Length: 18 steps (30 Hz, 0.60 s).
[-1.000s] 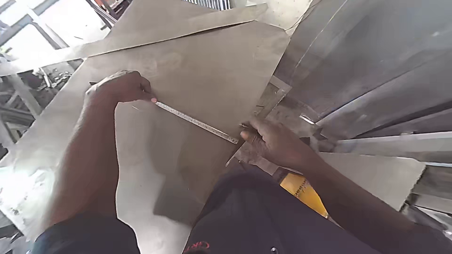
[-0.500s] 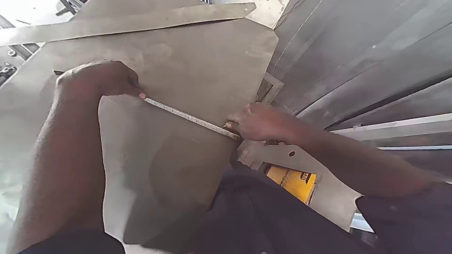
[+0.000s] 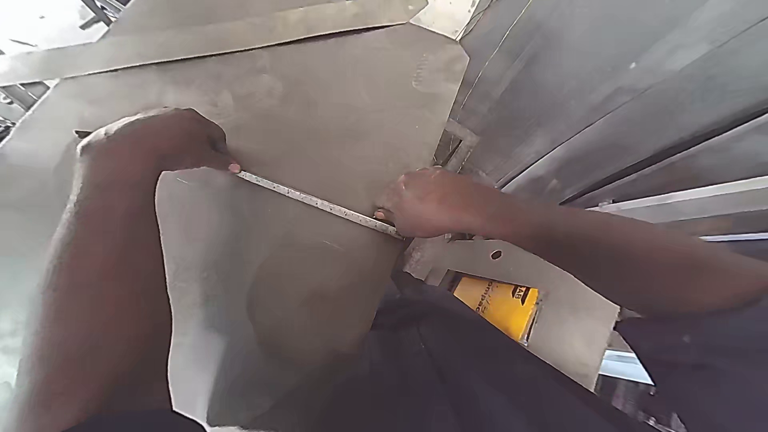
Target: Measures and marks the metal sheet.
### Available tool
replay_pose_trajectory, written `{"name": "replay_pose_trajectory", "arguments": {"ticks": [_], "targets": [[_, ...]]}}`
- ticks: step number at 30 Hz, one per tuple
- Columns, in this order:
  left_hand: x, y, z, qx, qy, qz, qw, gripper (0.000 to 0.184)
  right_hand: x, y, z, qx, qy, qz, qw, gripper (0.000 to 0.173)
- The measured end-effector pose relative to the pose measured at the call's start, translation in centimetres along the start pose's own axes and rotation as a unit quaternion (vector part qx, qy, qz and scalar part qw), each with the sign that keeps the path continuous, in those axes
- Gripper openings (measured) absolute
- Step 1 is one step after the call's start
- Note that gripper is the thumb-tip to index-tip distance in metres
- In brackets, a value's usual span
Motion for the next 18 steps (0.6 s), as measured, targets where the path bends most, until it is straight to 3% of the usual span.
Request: {"name": "replay_pose_trajectory", "arguments": {"ticks": [14, 18], "targets": [[-1.0, 0.5, 0.6, 0.001, 0.001, -0.003, 1.000, 0.025, -0.1, -0.3, 0.6, -0.024, -0.019, -0.018, 0.999, 0.032], [-1.8, 0.8, 1.0, 0.005, 0.008, -0.033, 0.999, 0.025, -0.3, -0.4, 0.5, -0.029, -0.019, -0.030, 0.999, 0.024]]}}
Point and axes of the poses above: each hand's wrist, its own z-axis towards the middle knuckle, its own y-axis out of the palm, x = y × z, the point moved 9 cm from there along z, towards the middle knuckle, and after that the axes turned 5 degrees about -y, right-handed, at the moved point
